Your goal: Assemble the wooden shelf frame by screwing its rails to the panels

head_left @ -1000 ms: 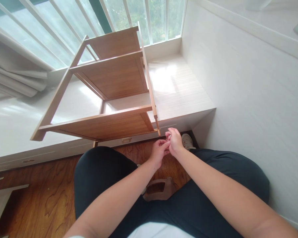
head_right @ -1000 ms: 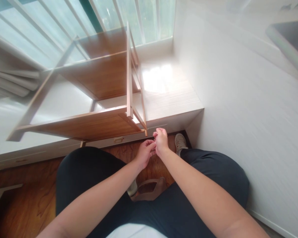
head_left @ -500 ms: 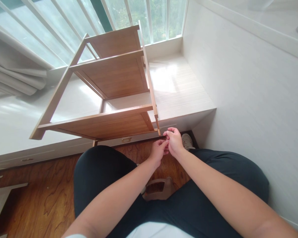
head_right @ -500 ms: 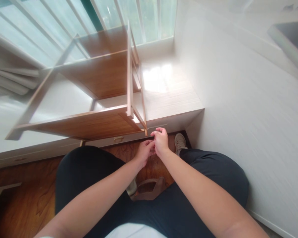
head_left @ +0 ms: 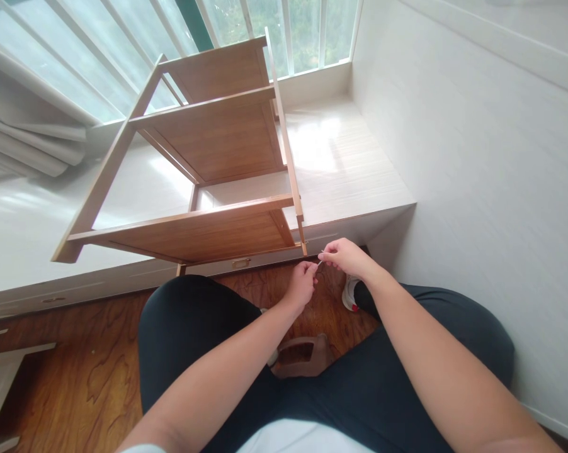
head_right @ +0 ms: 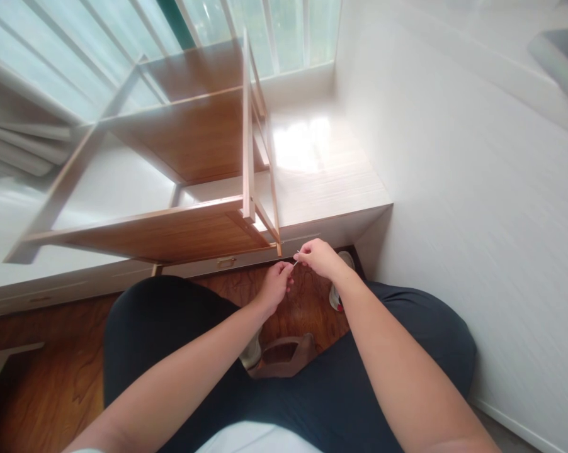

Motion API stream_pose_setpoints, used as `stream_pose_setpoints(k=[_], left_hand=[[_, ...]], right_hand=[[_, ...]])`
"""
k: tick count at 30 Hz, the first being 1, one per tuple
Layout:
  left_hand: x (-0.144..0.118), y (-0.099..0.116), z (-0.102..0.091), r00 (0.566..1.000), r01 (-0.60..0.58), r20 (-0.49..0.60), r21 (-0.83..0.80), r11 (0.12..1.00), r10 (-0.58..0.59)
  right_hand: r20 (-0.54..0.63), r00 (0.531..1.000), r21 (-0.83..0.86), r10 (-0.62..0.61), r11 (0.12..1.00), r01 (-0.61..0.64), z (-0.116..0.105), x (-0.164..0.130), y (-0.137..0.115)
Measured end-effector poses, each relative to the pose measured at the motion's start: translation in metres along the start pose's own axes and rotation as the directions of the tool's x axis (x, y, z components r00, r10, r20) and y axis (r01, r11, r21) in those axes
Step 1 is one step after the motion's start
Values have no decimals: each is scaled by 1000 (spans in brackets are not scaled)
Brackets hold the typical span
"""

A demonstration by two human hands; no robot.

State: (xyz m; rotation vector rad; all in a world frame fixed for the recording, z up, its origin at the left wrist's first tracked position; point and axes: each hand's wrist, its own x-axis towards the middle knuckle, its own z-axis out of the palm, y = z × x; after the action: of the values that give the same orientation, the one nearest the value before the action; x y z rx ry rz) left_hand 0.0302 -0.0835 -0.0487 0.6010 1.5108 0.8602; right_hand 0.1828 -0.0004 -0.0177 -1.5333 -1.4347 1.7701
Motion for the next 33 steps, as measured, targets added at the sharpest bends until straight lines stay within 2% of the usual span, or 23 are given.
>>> stream_pose_setpoints(k=[4, 7, 10, 15, 22, 33], left_hand=[[-2, 10, -4, 999, -13, 51, -34, 999, 15], [-5, 19, -11, 995, -7, 97, -113, 994, 18], [-6, 24, -17, 994, 8, 109, -224, 975, 17], [-7, 28, -21, 996, 14, 90, -396, 918, 24], [-4, 35, -21, 993, 59, 121, -511, 858, 4], [2, 37, -20, 996, 50, 86, -526, 849, -5]], right_hand=[[6, 1000, -86, -30, 996, 31, -11, 1, -4], [-107, 988, -134, -108, 987, 93, -18, 5, -10], [-216, 965, -72, -152, 988, 139, -19, 9, -15], [-268, 952, 76, -145, 982, 171, -8, 13, -16], [-284, 949, 98, -135, 981, 169, 3, 18, -8], [-225, 973, 261, -52, 959, 112, 7, 22, -4]])
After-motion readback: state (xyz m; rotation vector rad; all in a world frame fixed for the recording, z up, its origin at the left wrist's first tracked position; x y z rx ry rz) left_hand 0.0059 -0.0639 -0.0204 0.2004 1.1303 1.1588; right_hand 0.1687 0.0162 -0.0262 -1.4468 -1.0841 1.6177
